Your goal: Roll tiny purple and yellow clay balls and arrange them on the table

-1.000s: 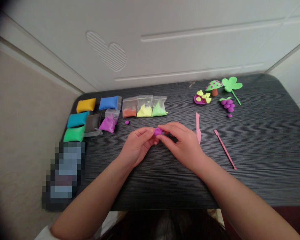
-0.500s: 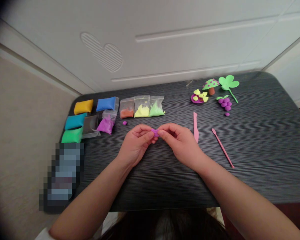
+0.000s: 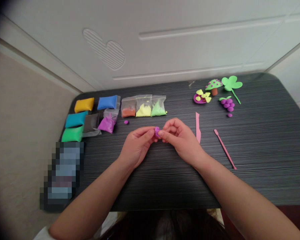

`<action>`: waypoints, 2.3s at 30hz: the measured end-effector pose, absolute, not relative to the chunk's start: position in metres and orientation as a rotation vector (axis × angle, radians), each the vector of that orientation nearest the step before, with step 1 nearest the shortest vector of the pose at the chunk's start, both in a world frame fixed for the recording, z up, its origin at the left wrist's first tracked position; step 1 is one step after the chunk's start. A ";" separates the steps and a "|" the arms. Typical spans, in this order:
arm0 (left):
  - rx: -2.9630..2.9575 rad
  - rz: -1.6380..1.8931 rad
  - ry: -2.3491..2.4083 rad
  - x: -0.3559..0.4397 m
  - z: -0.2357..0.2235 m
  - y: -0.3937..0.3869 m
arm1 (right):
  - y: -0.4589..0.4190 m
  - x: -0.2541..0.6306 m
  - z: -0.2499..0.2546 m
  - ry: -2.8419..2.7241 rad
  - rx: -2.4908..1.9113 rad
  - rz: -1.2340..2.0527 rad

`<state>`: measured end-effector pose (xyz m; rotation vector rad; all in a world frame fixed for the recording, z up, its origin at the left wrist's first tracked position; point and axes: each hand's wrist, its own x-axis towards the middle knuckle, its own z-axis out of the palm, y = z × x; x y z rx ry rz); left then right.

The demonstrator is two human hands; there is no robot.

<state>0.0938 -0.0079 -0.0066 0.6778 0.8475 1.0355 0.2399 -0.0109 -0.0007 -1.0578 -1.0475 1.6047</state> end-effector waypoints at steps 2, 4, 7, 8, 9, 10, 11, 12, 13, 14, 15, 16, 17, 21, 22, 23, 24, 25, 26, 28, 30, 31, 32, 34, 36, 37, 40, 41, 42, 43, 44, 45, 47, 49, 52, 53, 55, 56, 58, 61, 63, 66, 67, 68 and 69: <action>0.690 1.001 0.829 0.093 -0.005 -0.009 | -0.010 0.240 -0.001 -1.044 -1.045 1.588; 0.713 0.982 0.823 0.093 -0.004 -0.009 | -0.010 0.240 -0.001 -1.061 -1.018 1.603; 0.778 0.966 0.814 0.091 -0.003 -0.009 | -0.011 0.240 0.000 -1.068 -0.982 1.670; 0.800 0.962 0.815 0.091 -0.002 -0.008 | -0.011 0.241 0.001 -1.056 -0.987 1.685; 0.819 0.960 0.822 0.090 -0.002 -0.008 | -0.011 0.241 0.001 -1.043 -1.001 1.689; 0.832 0.961 0.834 0.090 -0.001 -0.008 | -0.011 0.242 0.001 -1.032 -1.021 1.682; 0.842 0.964 0.852 0.089 -0.001 -0.007 | -0.011 0.243 0.001 -1.024 -1.039 1.667; 0.851 0.968 0.869 0.089 -0.001 -0.007 | -0.011 0.243 0.002 -1.021 -1.056 1.650; 0.861 0.970 0.882 0.088 -0.002 -0.007 | -0.011 0.244 0.002 -1.026 -1.071 1.633; 0.873 0.971 0.891 0.088 -0.002 -0.007 | -0.011 0.244 0.002 -1.035 -1.083 1.617; 0.887 0.973 0.897 0.088 -0.002 -0.007 | -0.011 0.244 0.002 -1.047 -1.092 1.602; 0.903 0.975 0.903 0.088 -0.003 -0.007 | -0.011 0.244 0.002 -1.060 -1.099 1.588; 0.919 0.977 0.910 0.088 -0.003 -0.007 | -0.011 0.244 0.002 -1.073 -1.104 1.572; 0.969 0.960 0.943 0.088 -0.003 -0.008 | -0.013 0.242 0.002 -1.115 -1.114 1.532; 0.987 0.948 0.957 0.088 -0.002 -0.008 | -0.013 0.242 0.002 -1.128 -1.115 1.526; 1.011 0.935 0.972 0.088 -0.001 -0.008 | -0.014 0.242 0.003 -1.150 -1.116 1.517; 1.041 0.920 0.989 0.088 0.000 -0.008 | -0.014 0.242 0.004 -1.182 -1.123 1.500; 1.077 0.902 1.004 0.088 0.001 -0.009 | -0.014 0.243 0.005 -1.228 -1.140 1.475; 1.116 0.884 1.018 0.087 0.002 -0.009 | -0.014 0.243 0.006 -1.287 -1.166 1.447; 1.189 0.850 1.042 0.087 0.004 -0.009 | -0.014 0.244 0.009 -1.402 -1.213 1.399; 1.235 0.820 1.061 0.086 0.005 -0.009 | -0.014 0.245 0.010 -1.444 -1.214 1.416; 1.243 0.806 1.068 0.086 0.006 -0.009 | -0.014 0.245 0.011 -1.430 -1.194 1.452; 1.239 0.796 1.073 0.086 0.005 -0.009 | -0.013 0.245 0.011 -1.397 -1.168 1.496; 1.199 0.808 1.070 0.085 0.004 -0.009 | -0.013 0.246 0.010 -1.307 -1.131 1.565; 1.114 0.868 1.034 0.085 0.002 -0.008 | -0.013 0.247 0.009 -1.214 -1.119 1.596; 1.055 0.903 1.000 0.086 0.001 -0.008 | -0.012 0.247 0.008 -1.169 -1.117 1.604; 0.850 0.956 0.876 0.087 -0.001 -0.006 | -0.011 0.248 0.007 -1.059 -1.109 1.628; 0.791 0.958 0.840 0.087 -0.001 -0.006 | -0.011 0.248 0.007 -1.030 -1.103 1.635; 0.747 0.956 0.813 0.088 -0.001 -0.006 | -0.010 0.249 0.008 -1.003 -1.095 1.642; 0.721 0.954 0.796 0.088 0.000 -0.005 | -0.010 0.249 0.008 -0.979 -1.086 1.647; 0.713 0.949 0.791 0.088 0.000 -0.005 | -0.010 0.249 0.008 -0.960 -1.078 1.648; 0.718 0.944 0.795 0.088 0.000 -0.005 | -0.010 0.249 0.007 -0.951 -1.073 1.643; 0.750 0.935 0.819 0.089 0.000 -0.006 | -0.010 0.250 0.006 -0.964 -1.083 1.613; 0.789 0.933 0.848 0.089 -0.001 -0.007 | -0.010 0.249 0.004 -1.004 -1.106 1.570; 0.847 0.946 0.907 0.089 -0.002 -0.007 | -0.011 0.248 0.003 -1.069 -1.125 1.523; 0.870 0.949 0.928 0.088 -0.002 -0.008 | -0.012 0.248 0.003 -1.094 -1.130 1.519; 0.919 0.951 0.962 0.088 -0.001 -0.008 | -0.012 0.247 0.005 -1.154 -1.143 1.521; 0.939 0.949 0.974 0.088 -0.001 -0.007 | -0.012 0.247 0.006 -1.184 -1.150 1.516; 0.966 0.941 0.996 0.087 -0.001 -0.007 | -0.012 0.246 0.007 -1.247 -1.171 1.467; 0.951 0.931 0.997 0.087 -0.002 -0.008 | -0.012 0.246 0.006 -1.387 -1.266 1.289; 0.885 0.941 0.940 0.088 -0.004 -0.009 | -0.012 0.246 0.004 -1.494 -1.344 1.129; 0.757 0.953 0.836 0.090 -0.006 -0.010 | -0.014 0.246 0.001 -1.638 -1.403 0.853; 0.734 0.949 0.828 0.091 -0.007 -0.011 | -0.014 0.246 0.001 -1.692 -1.396 0.764; 0.722 0.945 0.838 0.091 -0.007 -0.011 | -0.015 0.245 0.002 -1.755 -1.372 0.691; 0.717 0.943 0.856 0.092 -0.007 -0.011 | -0.015 0.244 0.002 -1.818 -1.340 0.637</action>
